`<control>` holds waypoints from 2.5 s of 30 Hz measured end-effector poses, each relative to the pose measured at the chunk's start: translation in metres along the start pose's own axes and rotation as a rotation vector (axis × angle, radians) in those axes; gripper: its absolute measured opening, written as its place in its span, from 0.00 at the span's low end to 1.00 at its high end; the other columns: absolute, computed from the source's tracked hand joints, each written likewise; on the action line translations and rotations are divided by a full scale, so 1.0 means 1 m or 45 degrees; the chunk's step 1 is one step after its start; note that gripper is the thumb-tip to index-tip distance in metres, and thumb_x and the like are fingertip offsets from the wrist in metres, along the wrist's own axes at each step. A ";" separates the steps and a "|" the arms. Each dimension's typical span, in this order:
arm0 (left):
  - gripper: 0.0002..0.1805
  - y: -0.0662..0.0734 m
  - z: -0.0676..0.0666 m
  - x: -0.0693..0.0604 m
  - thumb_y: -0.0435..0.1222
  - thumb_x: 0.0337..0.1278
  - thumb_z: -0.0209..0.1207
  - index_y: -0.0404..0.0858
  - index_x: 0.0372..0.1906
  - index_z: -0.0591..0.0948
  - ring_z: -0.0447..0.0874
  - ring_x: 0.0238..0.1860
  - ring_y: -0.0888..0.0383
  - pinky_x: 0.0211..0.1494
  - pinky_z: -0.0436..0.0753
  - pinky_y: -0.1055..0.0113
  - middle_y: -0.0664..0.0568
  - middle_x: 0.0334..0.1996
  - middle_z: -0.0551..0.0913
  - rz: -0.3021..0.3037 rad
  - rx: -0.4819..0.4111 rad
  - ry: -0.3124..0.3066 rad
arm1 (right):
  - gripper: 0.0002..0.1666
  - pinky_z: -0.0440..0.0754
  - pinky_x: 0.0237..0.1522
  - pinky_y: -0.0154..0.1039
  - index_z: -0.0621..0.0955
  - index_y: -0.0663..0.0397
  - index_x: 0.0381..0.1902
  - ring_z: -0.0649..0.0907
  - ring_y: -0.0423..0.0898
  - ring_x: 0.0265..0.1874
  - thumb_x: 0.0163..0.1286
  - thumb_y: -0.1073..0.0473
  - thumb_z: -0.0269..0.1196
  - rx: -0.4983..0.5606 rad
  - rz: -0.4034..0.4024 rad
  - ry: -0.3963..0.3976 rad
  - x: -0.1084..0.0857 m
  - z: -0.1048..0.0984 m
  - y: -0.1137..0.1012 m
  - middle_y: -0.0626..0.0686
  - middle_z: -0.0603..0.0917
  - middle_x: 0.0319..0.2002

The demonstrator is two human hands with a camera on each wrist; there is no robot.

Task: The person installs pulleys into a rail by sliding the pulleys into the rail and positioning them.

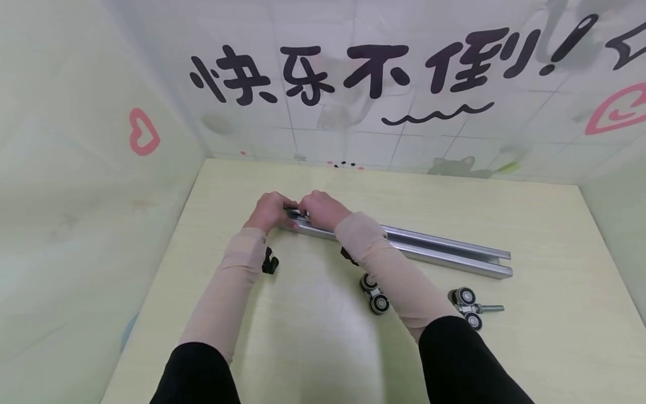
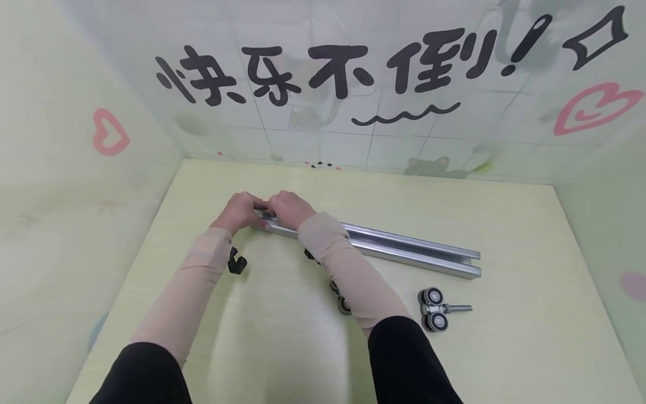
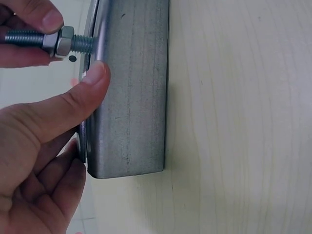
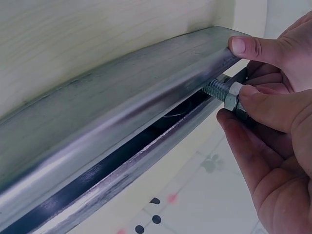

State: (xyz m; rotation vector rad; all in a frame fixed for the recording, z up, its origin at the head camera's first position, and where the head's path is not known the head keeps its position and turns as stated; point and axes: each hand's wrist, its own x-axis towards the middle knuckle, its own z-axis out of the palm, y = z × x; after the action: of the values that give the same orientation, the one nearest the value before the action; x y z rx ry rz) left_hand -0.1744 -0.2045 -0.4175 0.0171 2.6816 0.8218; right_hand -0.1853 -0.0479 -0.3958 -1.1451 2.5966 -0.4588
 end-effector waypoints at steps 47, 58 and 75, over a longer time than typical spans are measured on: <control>0.33 0.000 -0.002 -0.002 0.36 0.26 0.74 0.41 0.50 0.80 0.68 0.60 0.47 0.65 0.64 0.56 0.48 0.53 0.77 -0.051 -0.007 -0.036 | 0.13 0.81 0.40 0.36 0.84 0.63 0.34 0.83 0.48 0.35 0.54 0.76 0.57 0.045 -0.019 0.032 -0.046 -0.006 0.027 0.56 0.85 0.35; 0.33 0.001 -0.004 0.000 0.36 0.25 0.74 0.41 0.50 0.80 0.66 0.61 0.46 0.66 0.62 0.55 0.48 0.54 0.77 -0.064 -0.008 -0.049 | 0.13 0.82 0.40 0.36 0.84 0.63 0.33 0.84 0.49 0.35 0.53 0.77 0.57 0.057 -0.018 0.053 -0.056 -0.005 0.036 0.57 0.85 0.34; 0.33 0.001 -0.002 0.000 0.35 0.24 0.74 0.41 0.49 0.80 0.67 0.60 0.46 0.66 0.62 0.55 0.48 0.53 0.77 -0.062 -0.017 -0.048 | 0.11 0.82 0.39 0.36 0.84 0.63 0.33 0.84 0.49 0.34 0.53 0.76 0.58 0.072 -0.020 0.060 -0.069 -0.005 0.043 0.57 0.85 0.33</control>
State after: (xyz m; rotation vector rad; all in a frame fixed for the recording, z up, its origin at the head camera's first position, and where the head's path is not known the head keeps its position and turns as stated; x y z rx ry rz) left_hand -0.1752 -0.2047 -0.4158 -0.0353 2.6307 0.8169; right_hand -0.1709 0.0322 -0.4002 -1.1503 2.5987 -0.5653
